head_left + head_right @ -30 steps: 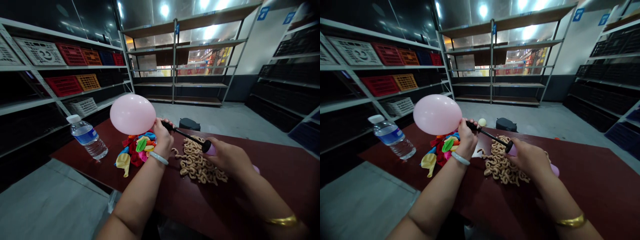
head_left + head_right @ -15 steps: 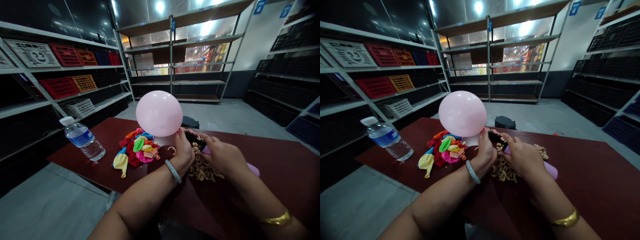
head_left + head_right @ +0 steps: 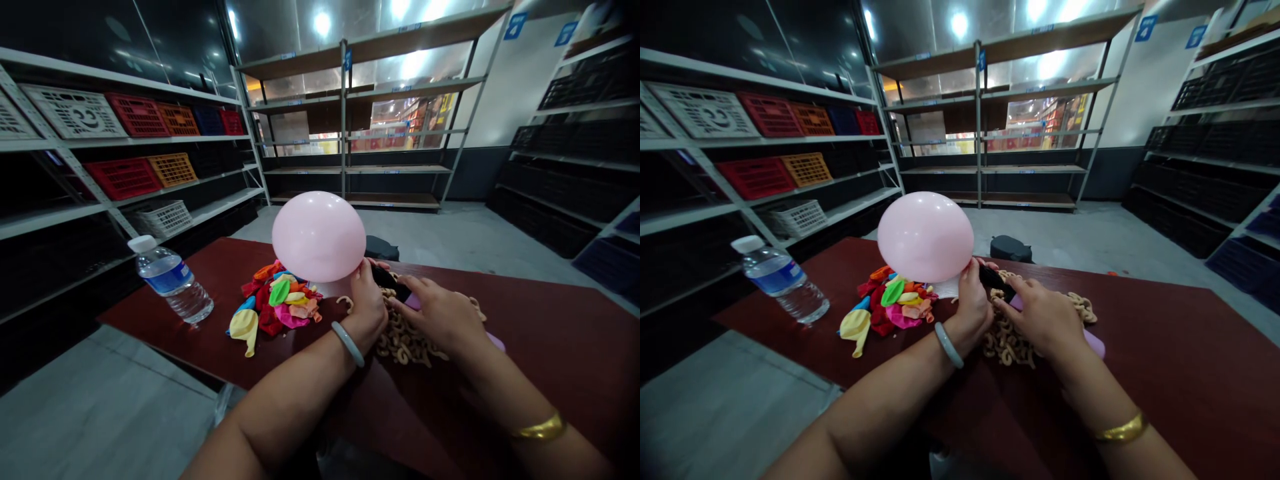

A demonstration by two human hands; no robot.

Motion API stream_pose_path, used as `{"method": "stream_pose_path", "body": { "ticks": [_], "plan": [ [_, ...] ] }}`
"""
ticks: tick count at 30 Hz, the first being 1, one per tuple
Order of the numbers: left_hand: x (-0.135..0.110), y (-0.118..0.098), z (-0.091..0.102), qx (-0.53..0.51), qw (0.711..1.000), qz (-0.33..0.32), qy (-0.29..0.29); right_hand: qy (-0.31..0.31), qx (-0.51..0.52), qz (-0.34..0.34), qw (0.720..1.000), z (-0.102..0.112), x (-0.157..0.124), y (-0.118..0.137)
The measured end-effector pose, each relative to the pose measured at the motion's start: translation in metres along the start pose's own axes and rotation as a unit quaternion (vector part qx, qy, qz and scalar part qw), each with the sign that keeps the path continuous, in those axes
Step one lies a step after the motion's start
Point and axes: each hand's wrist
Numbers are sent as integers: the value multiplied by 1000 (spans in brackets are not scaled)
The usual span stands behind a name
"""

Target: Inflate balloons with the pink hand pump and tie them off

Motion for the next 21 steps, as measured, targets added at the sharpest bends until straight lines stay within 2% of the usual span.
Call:
{"method": "stream_pose_path", "body": {
  "ticks": [7,12,14,17,20,21],
  "plan": [
    [6,-4,-1,-2,1000,3,-3,-3,-16,-22,1000,0,0,1],
    [32,-17,10,-7,999,-9,-47,2,-5,-47,999,3,5,-10],
    [44,-22,17,4,998,-22,-58,0,6,-95,995,10,8,-27],
    [56,-26,25,36,997,-40,-55,-4,-6,-191,982,20,9,-70],
    [60,-25,29,73,995,-59,-35,-13,-25,-264,964,18,4,-121],
    [60,-25,30,84,994,-66,-29,-22,-33,-267,963,14,1,-136]
  ]
}}
Point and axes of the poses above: each hand's wrist, its own x-axis towards the middle knuckle, its own z-axis out of the back of the hand, y = z × x, and after that the axes turned 6 degrees about x, right-handed
